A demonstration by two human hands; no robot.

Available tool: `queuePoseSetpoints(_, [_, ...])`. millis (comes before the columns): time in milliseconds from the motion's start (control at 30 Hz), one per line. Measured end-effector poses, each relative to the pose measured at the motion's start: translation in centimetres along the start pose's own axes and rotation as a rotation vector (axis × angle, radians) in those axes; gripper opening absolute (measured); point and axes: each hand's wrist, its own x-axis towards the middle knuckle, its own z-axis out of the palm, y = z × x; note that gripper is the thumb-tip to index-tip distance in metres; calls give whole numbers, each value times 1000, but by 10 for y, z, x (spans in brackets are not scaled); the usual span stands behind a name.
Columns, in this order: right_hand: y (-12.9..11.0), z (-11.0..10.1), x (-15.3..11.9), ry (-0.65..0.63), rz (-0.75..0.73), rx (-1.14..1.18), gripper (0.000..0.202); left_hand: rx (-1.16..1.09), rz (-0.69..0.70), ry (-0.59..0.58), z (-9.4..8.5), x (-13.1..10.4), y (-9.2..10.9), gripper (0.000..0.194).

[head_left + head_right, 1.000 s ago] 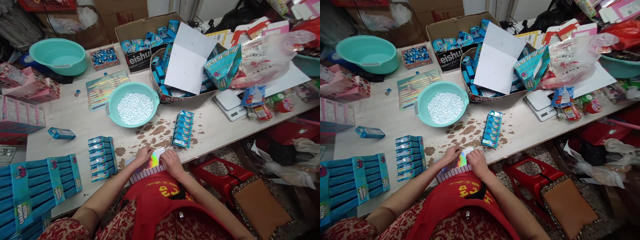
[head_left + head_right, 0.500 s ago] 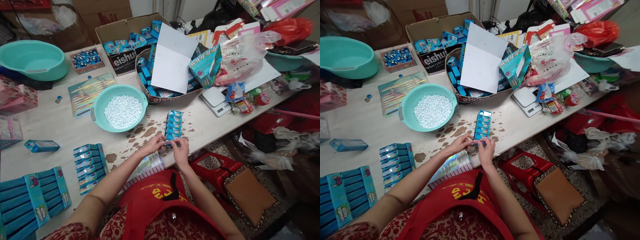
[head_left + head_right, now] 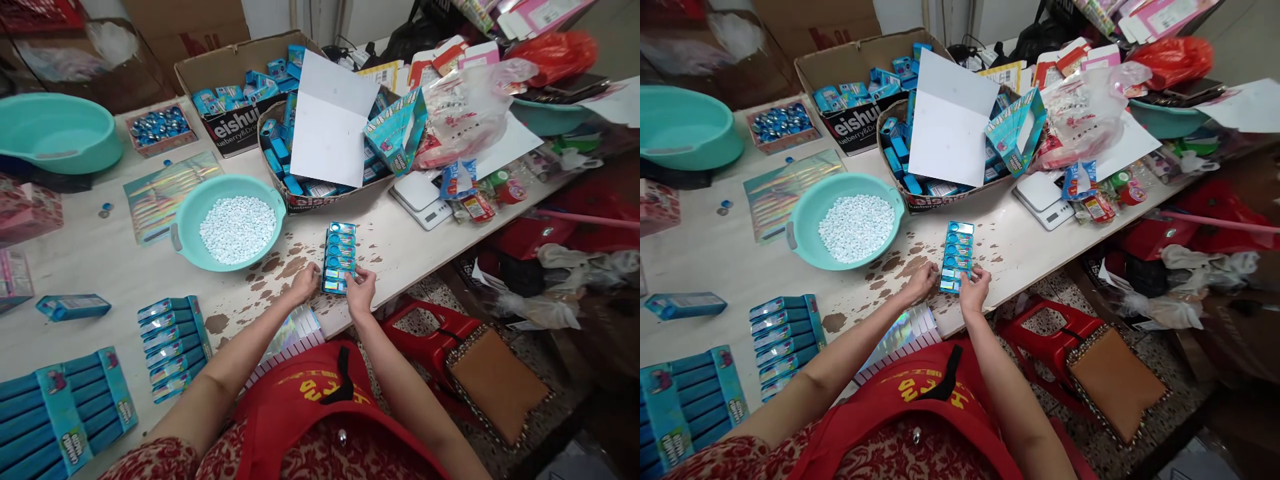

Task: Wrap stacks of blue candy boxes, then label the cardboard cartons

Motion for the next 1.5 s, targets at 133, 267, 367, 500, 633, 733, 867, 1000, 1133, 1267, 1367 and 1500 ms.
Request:
queuePoseSetpoints(133, [-3, -2, 3, -15, -11, -28, 36, -35, 134, 39, 28, -21, -1, 46])
queuePoseSetpoints(267, [-6, -6, 7, -22, -31, -40, 28, 113, 141, -72, 28, -38, -10, 62])
queuePoseSetpoints(367, [-12, -17, -2, -24, -74, -8, 27, 297, 8, -95, -1, -52, -34, 52])
queuePoseSetpoints(500, [-23, -35, -41, -22, -394, -72, 22, 429, -239, -145, -33, -83, -69, 55])
queuePoseSetpoints(633, [-23, -36, -78, -343, -650, -101, 7, 324, -323, -319, -32, -107, -80, 43])
queuePoseSetpoints(733, [-11, -25, -89, -592, -517, -160, 8, 301, -341, -216, -29, -109, -78, 37])
queuePoseSetpoints(867, [14, -5, -90, -720, -51, -186, 31, 271, -245, -166, -29, -105, -78, 37])
queuePoseSetpoints(1000, [28, 3, -89, -795, 14, -109, 35, 246, -174, -134, -28, -104, -79, 35])
queuePoseSetpoints(1133, [26, -2, -88, -781, -31, -85, 36, 185, -220, -184, -27, -108, -81, 25])
queuePoseSetpoints(1267, [14, -2, -92, -739, -211, -165, 31, 157, -176, -113, -27, -111, -88, 21])
queuePoseSetpoints(1367, [3, 4, -99, -684, -658, -404, 31, 161, -135, -109, -27, -111, -94, 21])
queuePoseSetpoints(1500, [-2, 12, -107, -808, -1074, -601, 31, 167, -126, -110, -26, -107, -98, 22])
